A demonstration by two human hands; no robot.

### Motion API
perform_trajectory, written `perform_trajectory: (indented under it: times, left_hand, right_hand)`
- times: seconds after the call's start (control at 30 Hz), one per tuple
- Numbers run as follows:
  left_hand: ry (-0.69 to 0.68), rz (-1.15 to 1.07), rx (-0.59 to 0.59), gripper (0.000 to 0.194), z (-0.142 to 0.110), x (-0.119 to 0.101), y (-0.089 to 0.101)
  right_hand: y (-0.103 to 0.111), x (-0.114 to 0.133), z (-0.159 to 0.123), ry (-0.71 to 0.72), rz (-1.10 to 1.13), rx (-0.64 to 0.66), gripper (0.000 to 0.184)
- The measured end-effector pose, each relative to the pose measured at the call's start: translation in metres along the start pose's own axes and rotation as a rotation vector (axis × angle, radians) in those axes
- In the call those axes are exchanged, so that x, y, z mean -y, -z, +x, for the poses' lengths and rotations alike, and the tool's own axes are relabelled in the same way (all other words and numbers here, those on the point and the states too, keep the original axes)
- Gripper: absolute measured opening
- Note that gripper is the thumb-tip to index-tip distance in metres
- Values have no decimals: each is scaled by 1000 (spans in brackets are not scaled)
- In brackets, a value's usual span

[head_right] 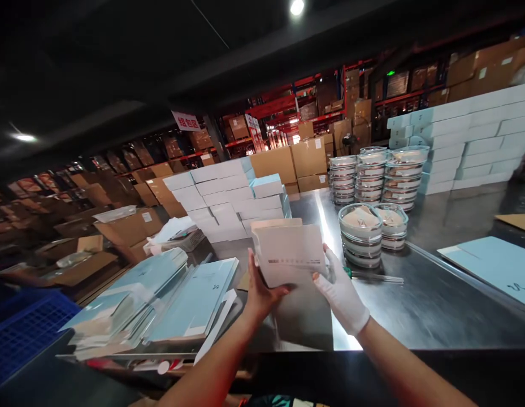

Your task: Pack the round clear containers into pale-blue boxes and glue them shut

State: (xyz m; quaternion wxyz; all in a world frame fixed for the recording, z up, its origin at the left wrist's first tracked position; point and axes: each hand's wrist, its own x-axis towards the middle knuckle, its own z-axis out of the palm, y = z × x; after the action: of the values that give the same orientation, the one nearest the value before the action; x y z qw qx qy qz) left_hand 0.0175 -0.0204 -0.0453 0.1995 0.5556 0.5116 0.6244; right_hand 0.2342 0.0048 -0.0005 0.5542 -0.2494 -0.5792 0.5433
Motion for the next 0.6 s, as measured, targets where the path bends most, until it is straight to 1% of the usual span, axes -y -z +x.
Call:
perform_trajectory:
  times: [0.07,0.1,0.13,0.17,0.23,0.27,0.3,0.33,0.4,0.5,0.53,0.57,0.6]
  left_hand:
    - [-53,24,11,177,-1,7,3]
    - [-111,38,21,173,-2,9,6]
    - [-190,52,42,163,-3,10,9]
    - [-277,63,61,148,-3,8,13]
    - [-431,79,102,107,-2,0,19]
    - [-492,77,114,89,0,-6,22]
    - [-545,69,116,76,2,-13,23]
    - [-586,59,107,69,3,-20,24]
    - [-612,49,90,61,4,-32,23]
    - [-547,75,68,48,-2,-36,21]
    - [-520,72,39,46,-5,-34,21]
    - [-499,50,-5,49,-9,-29,22]
    - [-479,15,-51,59,-13,-24,23]
  right_hand:
    - [2,9,6,30,-25,-60,93]
    - [2,13,8,39,-45,-51,89]
    - [2,16,9,44,-65,-17,85]
    - [1,19,9,45,-82,26,80]
    - [-5,25,7,31,-94,82,71]
    - [-10,27,6,20,-88,65,68]
    - [-14,28,4,14,-77,18,66]
    - [-19,29,4,10,-68,-47,63]
    - [-28,27,4,-4,-87,-171,54]
    - [-38,18,8,22,-173,-275,42]
    - [-40,14,10,55,-189,-300,44]
    - [-42,11,12,92,-192,-319,50]
    - [-44,9,14,122,-183,-323,58]
